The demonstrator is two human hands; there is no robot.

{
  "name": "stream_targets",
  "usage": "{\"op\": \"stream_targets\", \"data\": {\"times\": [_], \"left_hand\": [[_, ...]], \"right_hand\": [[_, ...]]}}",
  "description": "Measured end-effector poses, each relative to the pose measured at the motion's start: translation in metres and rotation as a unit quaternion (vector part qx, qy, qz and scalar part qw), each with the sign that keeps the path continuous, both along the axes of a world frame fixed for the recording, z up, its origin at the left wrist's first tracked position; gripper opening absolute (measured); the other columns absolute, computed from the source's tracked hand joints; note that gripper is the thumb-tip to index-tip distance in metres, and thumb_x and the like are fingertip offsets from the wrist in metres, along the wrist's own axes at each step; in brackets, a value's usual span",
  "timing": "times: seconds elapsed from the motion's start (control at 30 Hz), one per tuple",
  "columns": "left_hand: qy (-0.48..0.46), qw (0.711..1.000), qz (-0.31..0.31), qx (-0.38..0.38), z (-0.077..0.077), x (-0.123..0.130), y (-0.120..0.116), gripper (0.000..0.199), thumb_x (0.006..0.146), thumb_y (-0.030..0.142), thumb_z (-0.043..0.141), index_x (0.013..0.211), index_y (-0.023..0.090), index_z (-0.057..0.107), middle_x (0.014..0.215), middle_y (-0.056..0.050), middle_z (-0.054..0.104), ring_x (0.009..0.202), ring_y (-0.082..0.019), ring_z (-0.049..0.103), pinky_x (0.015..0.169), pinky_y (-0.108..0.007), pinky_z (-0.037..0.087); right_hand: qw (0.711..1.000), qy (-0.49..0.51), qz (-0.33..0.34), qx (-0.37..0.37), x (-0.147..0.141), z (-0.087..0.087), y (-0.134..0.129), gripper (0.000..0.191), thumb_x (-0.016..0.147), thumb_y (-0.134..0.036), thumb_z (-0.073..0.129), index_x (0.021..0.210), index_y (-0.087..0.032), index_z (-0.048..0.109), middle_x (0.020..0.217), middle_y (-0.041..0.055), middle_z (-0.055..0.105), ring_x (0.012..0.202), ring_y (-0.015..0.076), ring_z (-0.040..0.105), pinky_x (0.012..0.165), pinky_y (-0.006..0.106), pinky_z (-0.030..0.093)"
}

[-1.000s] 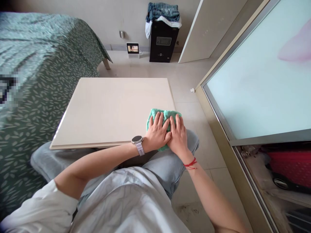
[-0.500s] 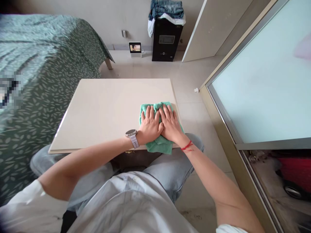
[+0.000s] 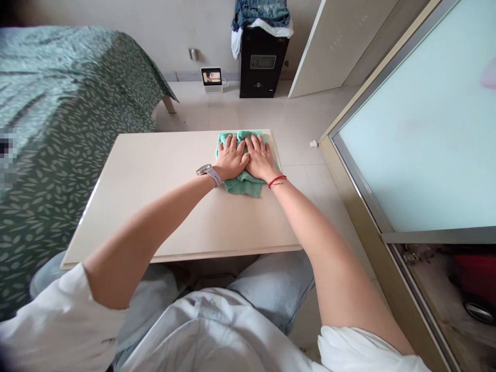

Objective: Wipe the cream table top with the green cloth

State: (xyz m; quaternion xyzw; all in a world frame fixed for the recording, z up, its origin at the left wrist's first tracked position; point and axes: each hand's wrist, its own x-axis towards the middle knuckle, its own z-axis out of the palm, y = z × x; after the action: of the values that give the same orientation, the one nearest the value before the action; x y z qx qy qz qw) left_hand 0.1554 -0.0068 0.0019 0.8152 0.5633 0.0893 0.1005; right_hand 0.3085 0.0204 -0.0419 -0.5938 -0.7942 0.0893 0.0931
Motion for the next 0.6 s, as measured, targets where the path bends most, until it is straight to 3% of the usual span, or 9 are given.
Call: {"op": "stream_targets", "data": {"times": [0.3,0.6], "left_hand": [[-0.055,0.998,0.019,0.028,-0.014,0.0,0.05,0.061,0.111,0.043,0.043,0.165,0.018,0.058,0.186,-0.019,0.041,0.176,-0.038,0.028,0.142,-0.069,0.022],[-0.05,0.998,0.036,0.033,-0.01,0.002,0.053,0.061,0.112,0.041,0.038,0.164,0.017,0.058,0.177,-0.018,0.051,0.171,-0.036,0.033,0.142,-0.064,0.023]], "right_hand": [[1.0,0.01,0.026,0.003,0.005,-0.008,0.057,0.076,0.112,-0.031,0.038,0.184,-0.011,0.029,0.195,0.0165,0.021,0.181,0.0403,0.013,0.144,0.072,0.015],[1.0,0.014,0.027,0.008,0.005,-0.007,0.067,0.072,0.113,-0.029,0.035,0.182,-0.01,0.032,0.194,0.0182,0.023,0.18,0.0422,0.015,0.142,0.076,0.017]]}}
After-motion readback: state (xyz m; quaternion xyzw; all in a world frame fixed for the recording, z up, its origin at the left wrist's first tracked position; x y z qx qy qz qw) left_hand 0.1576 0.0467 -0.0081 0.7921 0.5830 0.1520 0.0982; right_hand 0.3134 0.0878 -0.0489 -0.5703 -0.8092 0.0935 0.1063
